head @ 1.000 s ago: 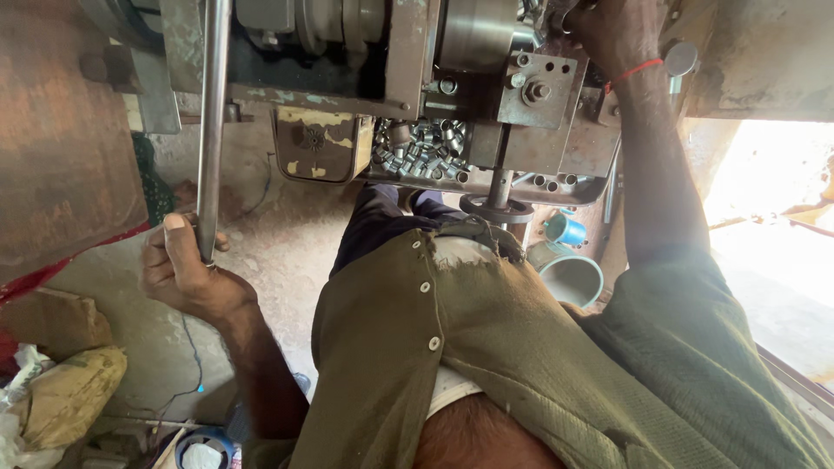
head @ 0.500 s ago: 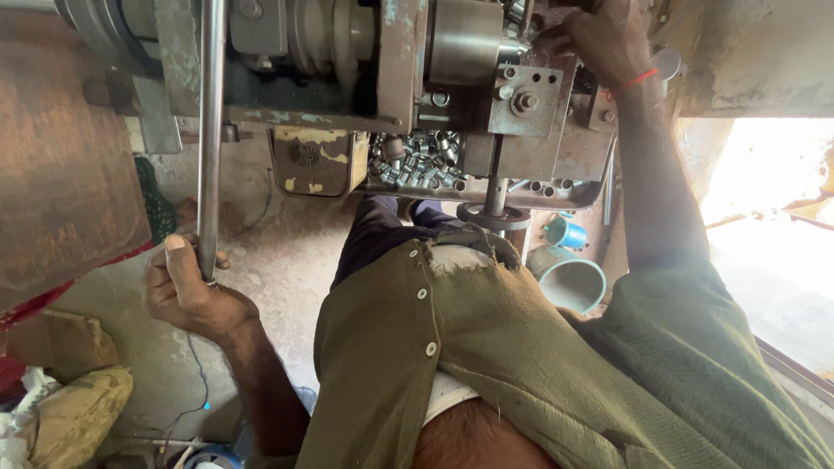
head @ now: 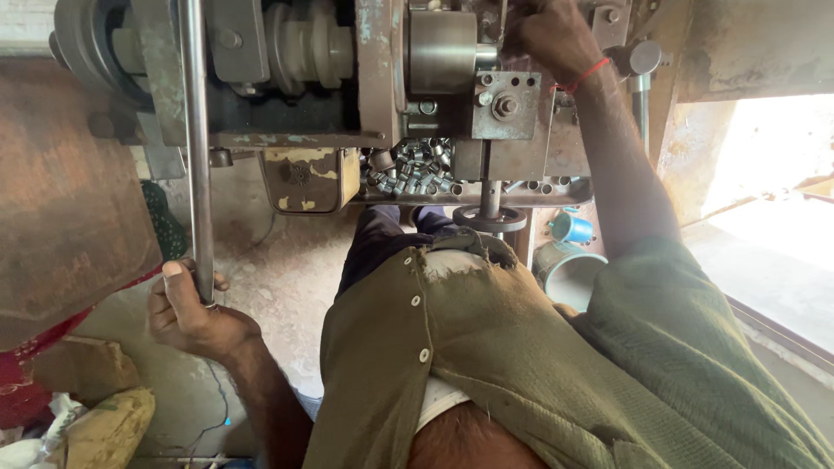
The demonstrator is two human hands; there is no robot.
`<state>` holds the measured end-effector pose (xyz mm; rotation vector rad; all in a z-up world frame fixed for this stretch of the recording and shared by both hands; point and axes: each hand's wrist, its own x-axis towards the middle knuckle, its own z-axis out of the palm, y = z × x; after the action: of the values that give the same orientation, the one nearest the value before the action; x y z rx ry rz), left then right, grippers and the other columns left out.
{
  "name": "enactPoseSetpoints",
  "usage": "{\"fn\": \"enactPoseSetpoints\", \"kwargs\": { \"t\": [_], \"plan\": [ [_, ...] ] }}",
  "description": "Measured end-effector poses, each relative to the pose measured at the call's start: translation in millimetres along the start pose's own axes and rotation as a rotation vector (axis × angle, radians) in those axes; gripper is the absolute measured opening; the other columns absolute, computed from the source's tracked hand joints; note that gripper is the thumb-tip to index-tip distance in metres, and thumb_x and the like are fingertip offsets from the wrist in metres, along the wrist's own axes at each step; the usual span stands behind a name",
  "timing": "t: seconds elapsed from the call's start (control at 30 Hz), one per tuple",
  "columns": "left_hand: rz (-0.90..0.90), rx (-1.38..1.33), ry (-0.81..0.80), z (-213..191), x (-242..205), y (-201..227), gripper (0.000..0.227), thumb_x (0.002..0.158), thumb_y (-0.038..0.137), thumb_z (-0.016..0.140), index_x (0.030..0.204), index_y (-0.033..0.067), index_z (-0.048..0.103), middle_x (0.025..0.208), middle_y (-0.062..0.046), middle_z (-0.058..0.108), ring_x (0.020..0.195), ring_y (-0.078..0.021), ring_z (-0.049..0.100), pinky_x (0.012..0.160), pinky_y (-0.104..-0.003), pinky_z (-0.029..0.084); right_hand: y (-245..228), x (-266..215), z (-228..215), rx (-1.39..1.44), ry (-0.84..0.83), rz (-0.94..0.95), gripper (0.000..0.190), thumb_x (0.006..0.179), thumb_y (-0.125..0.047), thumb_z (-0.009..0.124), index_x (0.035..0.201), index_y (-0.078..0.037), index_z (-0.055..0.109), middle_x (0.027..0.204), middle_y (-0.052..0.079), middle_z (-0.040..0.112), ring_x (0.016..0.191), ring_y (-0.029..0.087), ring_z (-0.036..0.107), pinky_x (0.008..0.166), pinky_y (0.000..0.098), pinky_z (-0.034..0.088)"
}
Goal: The person operates a metalworking machine, likely a lathe, by holding a long metal rod with their left hand and turning a control wheel with their right hand. The machine is actively cutting a metal piece, producing metal shavings that fall onto the floor.
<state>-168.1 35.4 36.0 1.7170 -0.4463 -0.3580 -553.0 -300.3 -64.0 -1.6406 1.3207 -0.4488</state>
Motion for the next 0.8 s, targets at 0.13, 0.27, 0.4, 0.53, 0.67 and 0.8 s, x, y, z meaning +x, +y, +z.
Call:
{"fn": "enactPoseSetpoints", "kwargs": {
  "t": [0.13, 0.27, 0.4, 0.53, 0.67, 0.8],
  "plan": [
    [0.010, -0.001, -0.008, -1, 0, 0, 0.035, 0.105, 0.028, 0.065, 0.087, -0.0017, 0.067, 0.069, -0.008, 0.061, 0.061, -0.0155, 0.056, 0.067, -0.028, 0.045, -4, -5, -5, 0.209, 0.097, 0.122, 0.013, 0.097, -0.004, 0.064, 0.105, 0.002, 0.072, 0.087, 0.010, 0.075, 0.071, 0.015, 0.075, 0.065, 0.0297, 0.064],
    [0.023, -0.034, -0.010, 0, 1, -2, 0.036, 0.105, 0.028, 0.066, 0.086, -0.0021, 0.066, 0.070, -0.008, 0.060, 0.062, -0.0156, 0.054, 0.067, -0.029, 0.044, -6, -5, -1, 0.068, -0.018, 0.130, 0.019, 0.096, -0.001, 0.061, 0.109, 0.002, 0.075, 0.085, 0.011, 0.074, 0.071, 0.016, 0.072, 0.064, 0.0291, 0.060],
    [0.017, -0.041, -0.011, 0, 1, -1, 0.036, 0.105, 0.029, 0.066, 0.085, -0.0009, 0.066, 0.070, -0.007, 0.059, 0.061, -0.0145, 0.052, 0.066, -0.028, 0.041, -8, -7, 2, 0.158, 0.037, 0.091, 0.015, 0.098, -0.005, 0.063, 0.107, 0.002, 0.074, 0.087, 0.009, 0.075, 0.074, 0.016, 0.074, 0.066, 0.0286, 0.062],
    [0.028, -0.006, -0.002, 1, 0, 1, 0.037, 0.104, 0.029, 0.066, 0.081, 0.0008, 0.065, 0.067, -0.007, 0.060, 0.059, -0.0131, 0.053, 0.065, -0.026, 0.042, -1, -12, -4, 0.282, 0.094, 0.044, 0.010, 0.100, -0.009, 0.071, 0.106, 0.000, 0.073, 0.091, 0.005, 0.077, 0.079, 0.012, 0.077, 0.069, 0.0257, 0.065],
    [0.021, -0.025, -0.001, 1, 2, -1, 0.036, 0.105, 0.028, 0.066, 0.082, 0.0001, 0.066, 0.067, -0.007, 0.060, 0.058, -0.0134, 0.052, 0.063, -0.027, 0.040, 13, -14, -2, 0.022, -0.033, -0.106, 0.021, 0.084, 0.002, 0.078, 0.105, 0.000, 0.075, 0.090, 0.008, 0.075, 0.078, 0.012, 0.070, 0.065, 0.0267, 0.057],
    [0.016, -0.039, -0.002, 1, 2, -3, 0.035, 0.105, 0.028, 0.066, 0.083, 0.0001, 0.066, 0.068, -0.007, 0.060, 0.060, -0.0137, 0.053, 0.063, -0.027, 0.041, 20, -7, 11, -0.079, 0.056, -0.117, 0.015, 0.086, 0.002, 0.079, 0.098, 0.000, 0.072, 0.086, 0.006, 0.073, 0.073, 0.012, 0.068, 0.061, 0.0274, 0.055]
  ]
}}
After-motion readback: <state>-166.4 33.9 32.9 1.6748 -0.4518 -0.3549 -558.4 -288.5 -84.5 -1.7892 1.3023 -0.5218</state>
